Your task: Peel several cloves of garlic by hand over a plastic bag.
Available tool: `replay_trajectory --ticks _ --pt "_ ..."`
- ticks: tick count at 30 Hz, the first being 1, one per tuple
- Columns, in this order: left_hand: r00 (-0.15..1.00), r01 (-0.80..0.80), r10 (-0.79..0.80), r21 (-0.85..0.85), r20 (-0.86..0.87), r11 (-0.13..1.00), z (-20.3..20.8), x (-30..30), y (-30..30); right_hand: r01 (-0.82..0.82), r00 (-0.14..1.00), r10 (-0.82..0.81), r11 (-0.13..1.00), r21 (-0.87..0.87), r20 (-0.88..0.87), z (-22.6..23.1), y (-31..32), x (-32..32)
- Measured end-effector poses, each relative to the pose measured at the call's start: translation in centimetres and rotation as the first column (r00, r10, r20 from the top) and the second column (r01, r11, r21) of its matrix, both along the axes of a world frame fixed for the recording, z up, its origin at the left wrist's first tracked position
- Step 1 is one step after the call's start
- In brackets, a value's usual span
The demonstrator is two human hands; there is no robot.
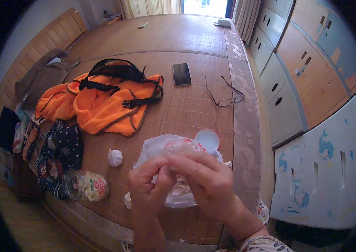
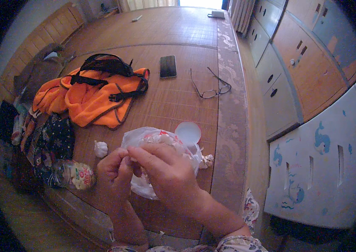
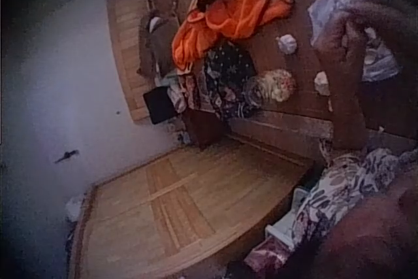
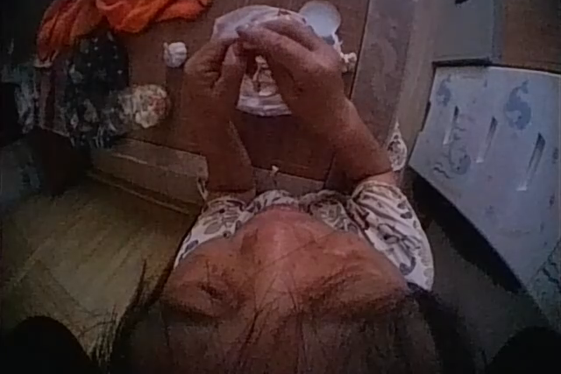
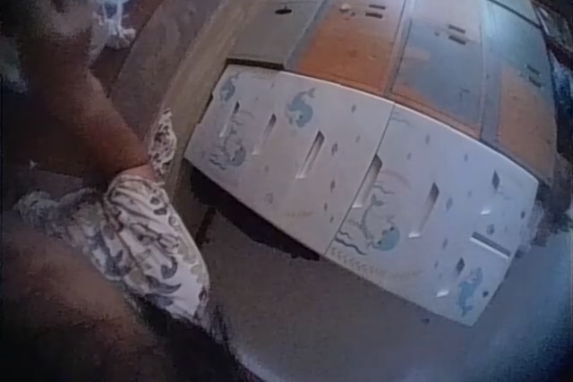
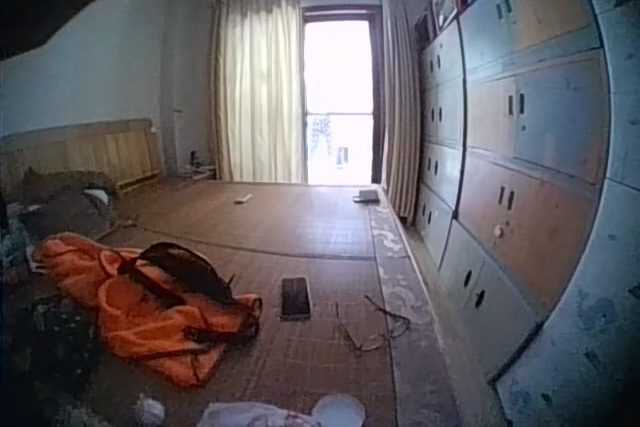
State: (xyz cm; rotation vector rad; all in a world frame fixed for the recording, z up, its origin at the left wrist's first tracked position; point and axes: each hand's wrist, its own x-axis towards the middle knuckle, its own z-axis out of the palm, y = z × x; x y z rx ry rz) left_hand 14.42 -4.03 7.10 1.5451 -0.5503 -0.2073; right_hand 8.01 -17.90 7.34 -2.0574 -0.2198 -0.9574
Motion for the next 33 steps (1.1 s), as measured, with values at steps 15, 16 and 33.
replay_trajectory --ticks 15,16,33 --pt "0.992 -0.105 0.101 0.052 0.078 0.993 0.0 -0.7 -0.3 -0.113 0.979 0.144 0.972 0.206 -0.144 0.8 -0.9 -0.3" --pt "0.992 -0.107 0.104 0.041 0.07 0.993 0.1 -0.7 -0.3 -0.116 0.974 0.152 0.971 0.211 -0.166 0.9 -1.0 -0.3" --pt "0.988 -0.149 0.146 0.055 0.059 0.987 1.2 -1.2 -0.6 -0.133 0.826 0.562 0.113 0.985 0.047 0.2 -1.5 -0.6"
